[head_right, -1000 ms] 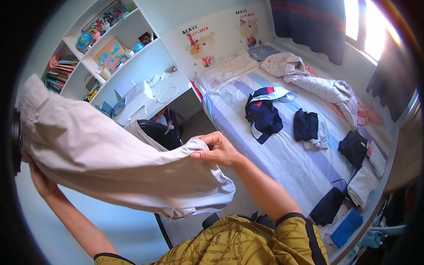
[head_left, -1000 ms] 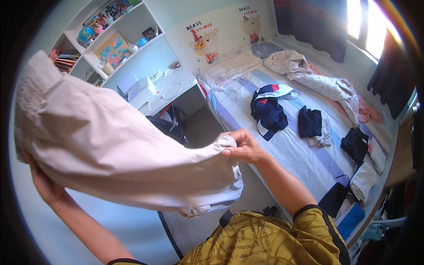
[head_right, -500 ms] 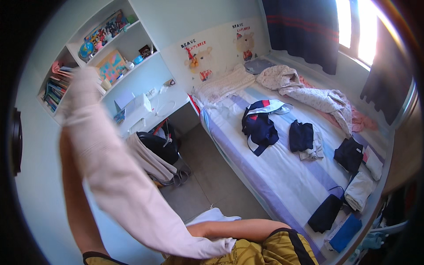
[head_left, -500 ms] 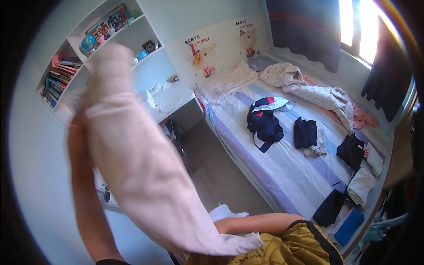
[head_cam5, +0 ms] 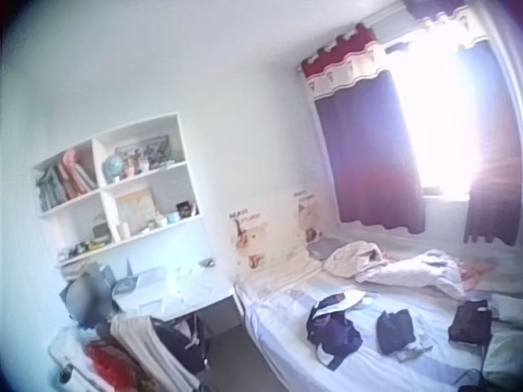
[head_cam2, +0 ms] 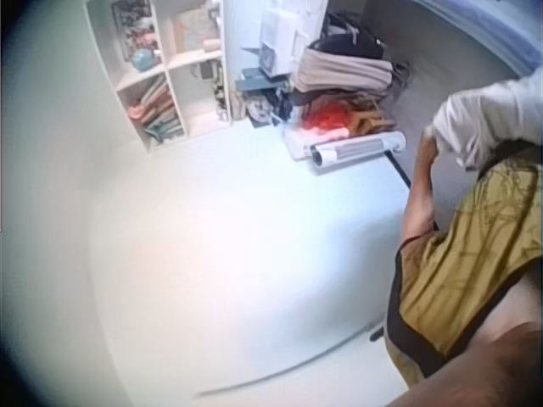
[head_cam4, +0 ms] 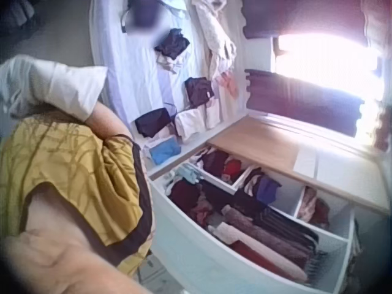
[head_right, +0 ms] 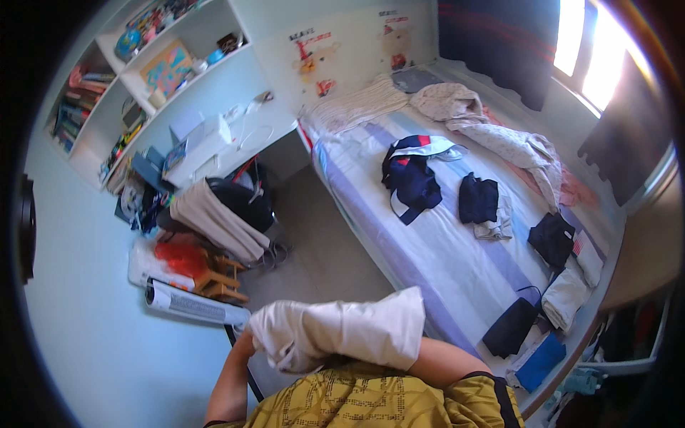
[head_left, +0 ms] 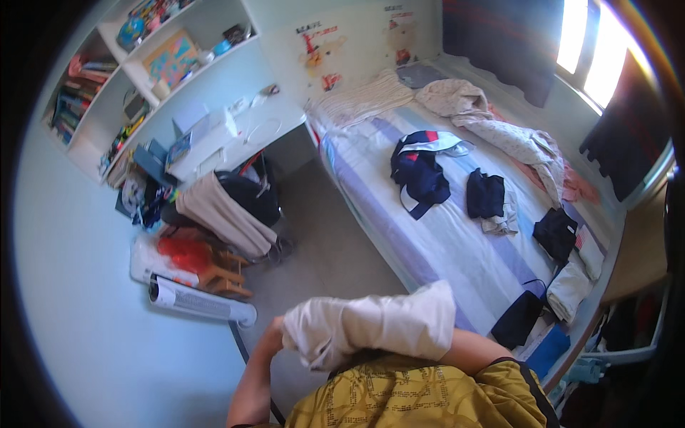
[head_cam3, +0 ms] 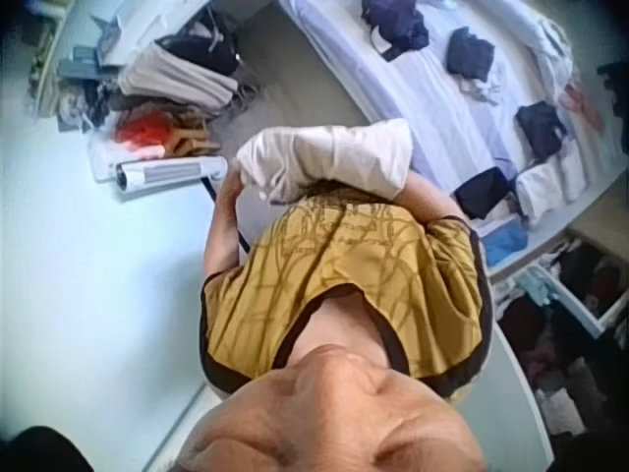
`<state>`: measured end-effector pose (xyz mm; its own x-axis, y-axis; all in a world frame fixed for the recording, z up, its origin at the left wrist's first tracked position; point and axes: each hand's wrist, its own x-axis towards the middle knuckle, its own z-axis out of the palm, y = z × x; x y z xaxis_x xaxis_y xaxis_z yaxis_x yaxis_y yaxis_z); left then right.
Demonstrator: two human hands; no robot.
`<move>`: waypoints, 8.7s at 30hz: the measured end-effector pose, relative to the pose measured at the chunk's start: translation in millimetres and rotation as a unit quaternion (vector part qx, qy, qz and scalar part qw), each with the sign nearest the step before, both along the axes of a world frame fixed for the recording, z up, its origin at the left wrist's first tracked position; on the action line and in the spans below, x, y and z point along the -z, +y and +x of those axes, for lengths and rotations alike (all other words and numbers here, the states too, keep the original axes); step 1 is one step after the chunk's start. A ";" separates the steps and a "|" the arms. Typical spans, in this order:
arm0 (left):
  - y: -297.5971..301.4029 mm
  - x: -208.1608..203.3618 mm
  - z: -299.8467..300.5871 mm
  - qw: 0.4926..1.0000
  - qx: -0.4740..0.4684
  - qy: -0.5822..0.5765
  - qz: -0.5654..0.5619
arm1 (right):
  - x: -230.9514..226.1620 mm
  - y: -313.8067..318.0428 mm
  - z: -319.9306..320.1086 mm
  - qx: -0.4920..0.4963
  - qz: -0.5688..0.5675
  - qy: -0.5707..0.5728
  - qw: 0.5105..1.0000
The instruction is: The person folds a black Nike t-shirt, a pair of beige shorts, and a pair of white pants on a bed. The person handles each item individually, smoothing and folding them into neat stacks on the bed surface.
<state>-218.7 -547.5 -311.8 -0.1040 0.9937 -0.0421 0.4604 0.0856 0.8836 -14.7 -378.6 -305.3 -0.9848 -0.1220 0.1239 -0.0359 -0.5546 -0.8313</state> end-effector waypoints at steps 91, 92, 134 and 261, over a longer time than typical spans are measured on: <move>134.0 -112.6 107.8 0.923 0.047 -0.322 0.207 | -93.4 199.1 112.9 0.320 -0.067 0.008 0.945; 135.7 -114.6 103.3 0.921 0.071 -0.337 0.181 | -93.5 199.7 113.6 0.322 -0.064 0.007 0.945; 192.7 -217.7 -28.2 0.968 0.023 -0.189 0.164 | -206.7 148.2 75.3 0.587 0.206 0.011 0.783; 354.2 379.1 275.2 0.898 0.071 0.122 -0.417 | 431.6 133.7 274.6 0.715 -0.296 -0.546 0.320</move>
<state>56.6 -193.4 -690.9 -0.0862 0.6307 -0.7712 0.6903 0.5959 0.4103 260.0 -244.9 -736.9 0.5237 0.2772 -0.8056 -0.4721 -0.6927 -0.5453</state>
